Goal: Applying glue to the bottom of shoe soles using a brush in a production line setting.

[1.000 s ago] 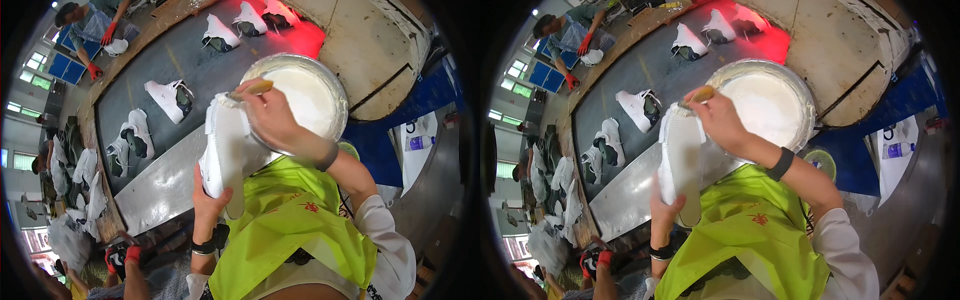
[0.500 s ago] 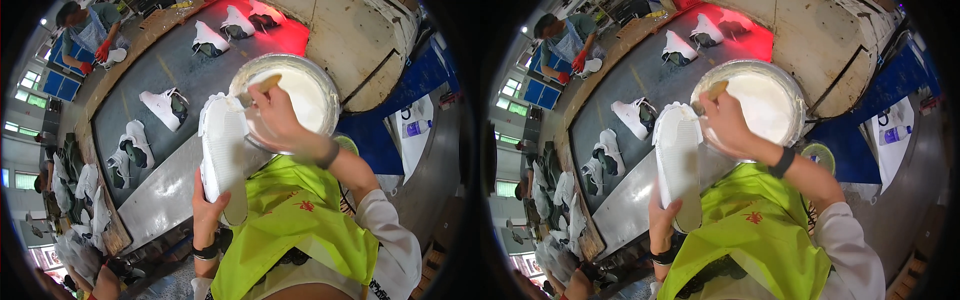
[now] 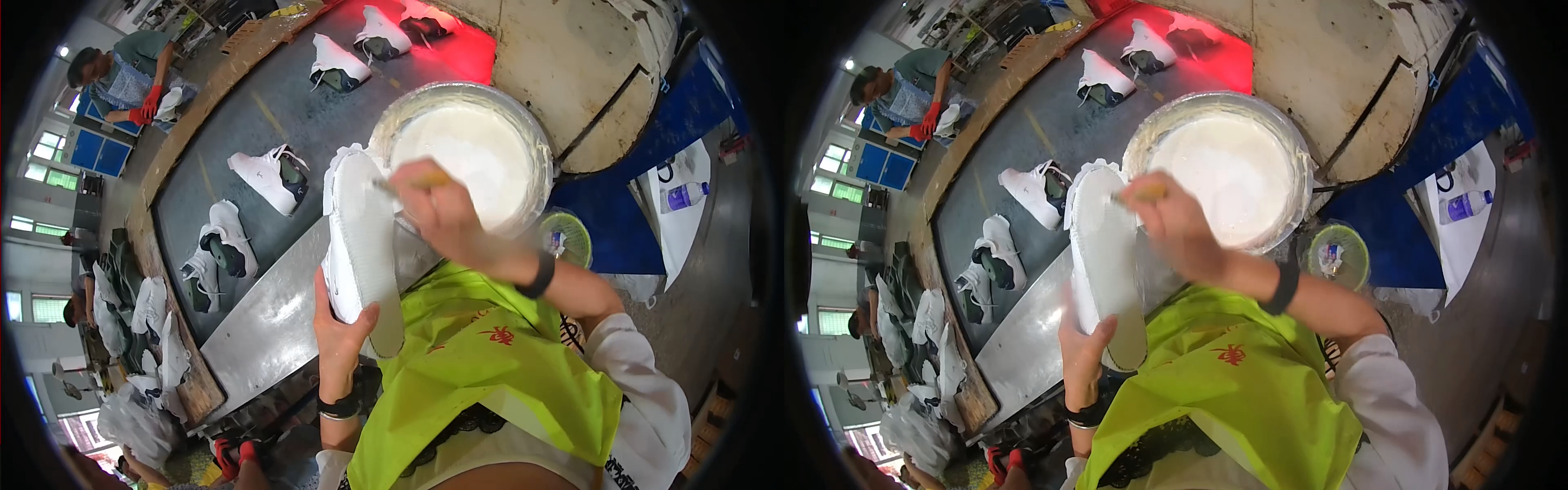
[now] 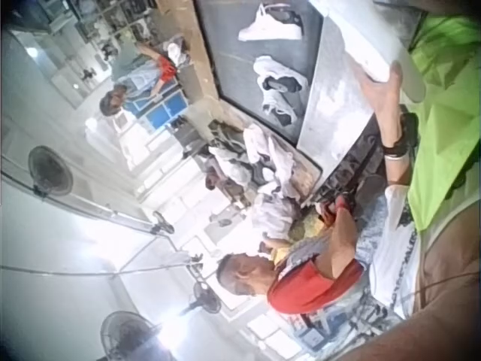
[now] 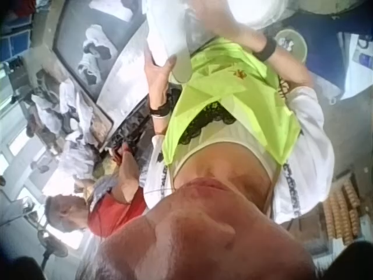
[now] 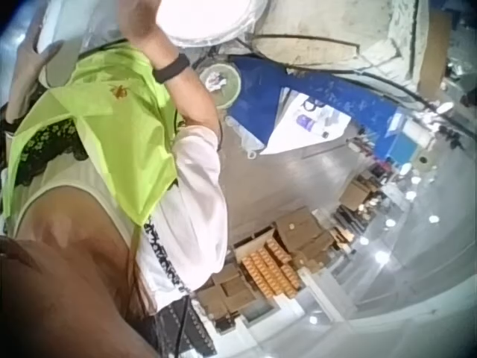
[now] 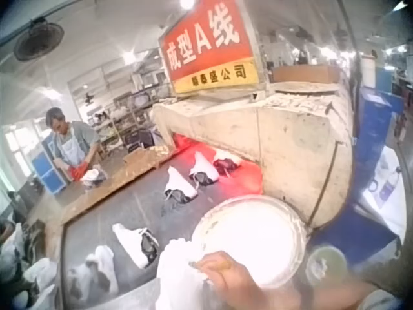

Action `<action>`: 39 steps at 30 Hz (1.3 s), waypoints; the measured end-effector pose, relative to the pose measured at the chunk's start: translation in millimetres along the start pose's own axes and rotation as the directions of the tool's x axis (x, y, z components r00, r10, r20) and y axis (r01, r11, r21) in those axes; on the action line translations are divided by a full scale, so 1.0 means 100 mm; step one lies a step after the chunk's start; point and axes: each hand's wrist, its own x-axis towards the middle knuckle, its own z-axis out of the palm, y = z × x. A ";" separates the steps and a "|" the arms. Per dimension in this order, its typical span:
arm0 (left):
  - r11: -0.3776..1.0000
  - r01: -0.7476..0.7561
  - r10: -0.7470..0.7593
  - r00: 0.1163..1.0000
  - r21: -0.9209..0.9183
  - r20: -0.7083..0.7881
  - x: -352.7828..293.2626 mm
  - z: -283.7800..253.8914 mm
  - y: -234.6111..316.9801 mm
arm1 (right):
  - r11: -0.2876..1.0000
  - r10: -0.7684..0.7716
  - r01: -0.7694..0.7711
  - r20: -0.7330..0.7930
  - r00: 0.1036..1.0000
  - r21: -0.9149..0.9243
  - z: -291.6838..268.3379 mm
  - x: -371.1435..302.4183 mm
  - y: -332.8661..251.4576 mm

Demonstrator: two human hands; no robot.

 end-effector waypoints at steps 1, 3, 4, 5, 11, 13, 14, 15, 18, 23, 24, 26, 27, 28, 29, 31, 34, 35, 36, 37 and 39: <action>1.000 0.015 -0.015 1.000 0.012 -0.006 0.01 0.00 -0.02 | 0.959 -0.253 0.260 0.068 0.965 -0.110 -0.02 -0.10 -0.05; 0.999 0.033 -0.033 0.999 0.025 -0.007 0.00 -0.01 -0.05 | 0.987 -0.163 0.164 0.087 0.983 -0.006 -0.02 -0.12 -0.23; 0.999 0.031 -0.032 0.999 0.035 0.002 0.00 -0.03 -0.06 | 0.994 -0.069 0.059 0.104 0.992 0.092 -0.01 -0.12 -0.32; 0.999 0.030 -0.031 0.999 0.044 0.012 -0.01 -0.04 -0.06 | 0.995 -0.060 0.052 0.092 0.994 0.086 0.01 -0.04 -0.32; 0.991 0.020 -0.014 0.999 -0.135 0.051 -0.04 -0.02 0.05 | 0.918 0.392 -0.396 -0.085 0.916 -0.030 -0.12 0.35 0.19; 0.990 0.019 -0.015 0.999 -0.136 0.036 -0.05 -0.01 0.12 | 0.865 0.498 -0.484 -0.103 0.861 0.135 -0.13 -0.01 0.04; 0.992 0.018 -0.013 0.999 -0.127 0.036 -0.05 -0.01 0.13 | 0.866 0.496 -0.483 -0.090 0.864 0.134 -0.11 -0.13 -0.03; 0.991 0.021 -0.017 0.999 -0.130 0.032 -0.06 -0.03 0.11 | 0.809 0.567 -0.539 -0.065 0.822 0.234 -0.11 -0.24 -0.14; 0.997 0.056 -0.056 0.998 -0.051 -0.005 -0.09 -0.11 0.04 | 0.783 0.593 -0.576 0.002 0.806 0.234 -0.21 -0.24 -0.26; 0.745 -0.219 0.344 0.935 0.630 -0.081 -0.17 -0.10 0.10 | 0.981 0.186 -0.181 -0.076 0.980 0.065 -0.20 0.29 -0.22; 0.746 -0.219 0.350 0.932 0.629 -0.091 -0.18 -0.10 0.09 | 0.982 0.174 -0.173 -0.013 0.985 0.077 -0.18 0.39 -0.25; 0.705 -0.204 0.364 0.926 0.679 -0.099 -0.20 -0.11 0.08 | 0.988 0.154 -0.155 0.052 0.987 0.013 -0.15 0.41 -0.30; 0.707 -0.201 0.365 0.925 0.678 -0.107 -0.22 -0.13 0.07 | 0.989 0.149 -0.150 0.059 0.987 0.014 -0.13 0.38 -0.32; 0.680 -0.202 0.377 0.921 0.705 -0.100 -0.23 -0.14 0.06 | 0.993 0.117 -0.114 0.104 0.988 -0.035 -0.14 0.34 -0.34; 0.651 -0.203 0.388 0.917 0.731 -0.090 -0.24 -0.14 0.05 | 0.994 0.087 -0.076 0.149 0.985 -0.081 -0.14 0.32 -0.35; 0.622 -0.188 0.387 0.918 0.760 -0.089 -0.27 -0.17 0.05 | 0.993 0.093 -0.073 0.223 0.970 -0.098 -0.20 0.41 -0.51; 0.583 -0.167 0.388 0.917 0.795 -0.092 -0.29 -0.18 0.06 | 0.995 0.038 -0.004 0.338 0.941 -0.099 -0.20 0.38 -0.58; 0.574 -0.160 0.389 0.916 0.803 -0.095 -0.29 -0.18 0.07 | 0.995 -0.021 0.055 0.377 0.926 -0.080 -0.20 0.35 -0.59; 0.574 -0.161 0.388 0.917 0.803 -0.095 -0.29 -0.18 0.09 | 0.995 -0.020 0.055 0.377 0.926 -0.082 -0.20 0.32 -0.62; 0.573 -0.168 0.388 0.918 0.802 -0.085 -0.29 -0.17 0.11 | 0.987 -0.081 0.130 0.419 0.905 -0.091 -0.21 0.30 -0.66; 0.570 -0.174 0.383 0.921 0.803 -0.073 -0.29 -0.17 0.12 | 0.975 -0.135 0.200 0.459 0.878 -0.095 -0.22 0.26 -0.72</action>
